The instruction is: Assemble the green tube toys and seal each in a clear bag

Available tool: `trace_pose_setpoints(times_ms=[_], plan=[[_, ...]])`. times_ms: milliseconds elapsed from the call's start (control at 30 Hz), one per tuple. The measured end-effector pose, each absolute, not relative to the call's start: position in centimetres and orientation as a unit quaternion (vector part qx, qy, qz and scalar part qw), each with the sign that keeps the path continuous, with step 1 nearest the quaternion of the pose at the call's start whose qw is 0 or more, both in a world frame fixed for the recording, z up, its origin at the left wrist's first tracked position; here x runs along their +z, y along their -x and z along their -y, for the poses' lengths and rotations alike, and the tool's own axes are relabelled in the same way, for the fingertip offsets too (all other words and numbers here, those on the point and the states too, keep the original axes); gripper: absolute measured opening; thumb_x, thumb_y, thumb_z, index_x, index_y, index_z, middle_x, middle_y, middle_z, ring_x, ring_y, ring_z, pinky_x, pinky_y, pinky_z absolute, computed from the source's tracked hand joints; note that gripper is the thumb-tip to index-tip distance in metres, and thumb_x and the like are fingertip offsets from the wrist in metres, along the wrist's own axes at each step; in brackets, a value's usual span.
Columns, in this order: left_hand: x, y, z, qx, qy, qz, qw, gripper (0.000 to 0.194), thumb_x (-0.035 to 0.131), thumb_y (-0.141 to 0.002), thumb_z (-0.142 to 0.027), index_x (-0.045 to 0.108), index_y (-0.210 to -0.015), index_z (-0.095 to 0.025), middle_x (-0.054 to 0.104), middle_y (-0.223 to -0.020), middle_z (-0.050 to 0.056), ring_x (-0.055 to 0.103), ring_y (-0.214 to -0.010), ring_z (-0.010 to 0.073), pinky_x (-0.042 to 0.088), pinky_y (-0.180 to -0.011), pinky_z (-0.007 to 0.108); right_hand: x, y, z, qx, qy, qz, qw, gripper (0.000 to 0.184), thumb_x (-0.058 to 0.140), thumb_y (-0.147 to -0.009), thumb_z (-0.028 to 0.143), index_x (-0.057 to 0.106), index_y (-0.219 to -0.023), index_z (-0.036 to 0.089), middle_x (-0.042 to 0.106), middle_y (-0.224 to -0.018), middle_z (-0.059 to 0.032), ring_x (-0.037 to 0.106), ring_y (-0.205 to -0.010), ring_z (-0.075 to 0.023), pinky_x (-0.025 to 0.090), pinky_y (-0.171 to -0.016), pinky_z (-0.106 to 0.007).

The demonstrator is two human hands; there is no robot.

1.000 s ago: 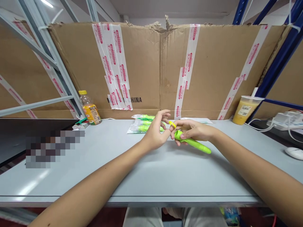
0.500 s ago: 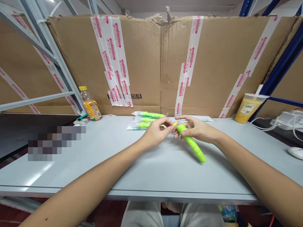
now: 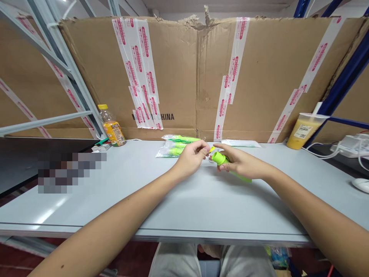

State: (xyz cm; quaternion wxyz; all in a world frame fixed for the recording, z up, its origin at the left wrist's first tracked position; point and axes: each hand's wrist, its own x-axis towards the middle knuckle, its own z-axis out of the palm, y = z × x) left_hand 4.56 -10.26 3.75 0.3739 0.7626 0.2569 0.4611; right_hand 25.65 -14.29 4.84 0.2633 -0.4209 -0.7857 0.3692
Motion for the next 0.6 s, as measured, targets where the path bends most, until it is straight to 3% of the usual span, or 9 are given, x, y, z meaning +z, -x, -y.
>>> trace_pose_setpoints(times_ms=[233,367,500,600], plan=[[3.16,-4.82,10.19,0.457,-0.762,-0.230,0.397,0.033,0.061,-0.089,-0.050,0.054,-0.084,-0.018,0.053,-0.075,0.000,0.049,-0.068,0.0122,0.043,-0.065,0.026,4.57,-24.91,14.70,0.376,0.384,0.791,0.292,0.071,0.064,-0.088,0.029,0.030,-0.150,0.024,0.067,-0.090,-0.0029,0.061,-0.070,-0.0162,0.045,-0.062,-0.029],[2.89,-4.87,10.07,0.462,-0.744,-0.222,0.428,0.036,0.064,-0.086,-0.051,0.052,-0.101,-0.020,0.056,-0.080,-0.001,0.054,-0.074,0.0131,0.045,-0.070,0.027,4.40,-24.96,14.60,0.343,0.371,0.811,0.295,0.065,0.059,-0.092,0.029,0.032,-0.151,0.027,0.067,-0.095,-0.0040,0.061,-0.074,-0.0157,0.045,-0.065,-0.028],[2.72,-4.78,9.81,0.454,-0.752,-0.229,0.420,0.036,0.063,-0.087,-0.050,0.053,-0.103,-0.020,0.058,-0.081,0.000,0.056,-0.078,0.0142,0.046,-0.074,0.028,4.27,-25.10,14.37,0.324,0.402,0.805,0.292,0.075,0.070,-0.085,0.035,0.033,-0.149,0.025,0.067,-0.100,-0.0044,0.058,-0.071,-0.0154,0.046,-0.067,-0.029],[2.67,-4.74,9.61,0.454,-0.751,-0.231,0.420,0.036,0.064,-0.086,-0.050,0.054,-0.102,-0.019,0.058,-0.082,0.001,0.056,-0.079,0.0144,0.046,-0.074,0.028,4.23,-25.14,14.13,0.277,0.431,0.805,0.299,0.060,0.074,-0.081,0.040,0.052,-0.133,0.020,0.066,-0.096,-0.0042,0.059,-0.075,-0.0178,0.045,-0.069,-0.030]])
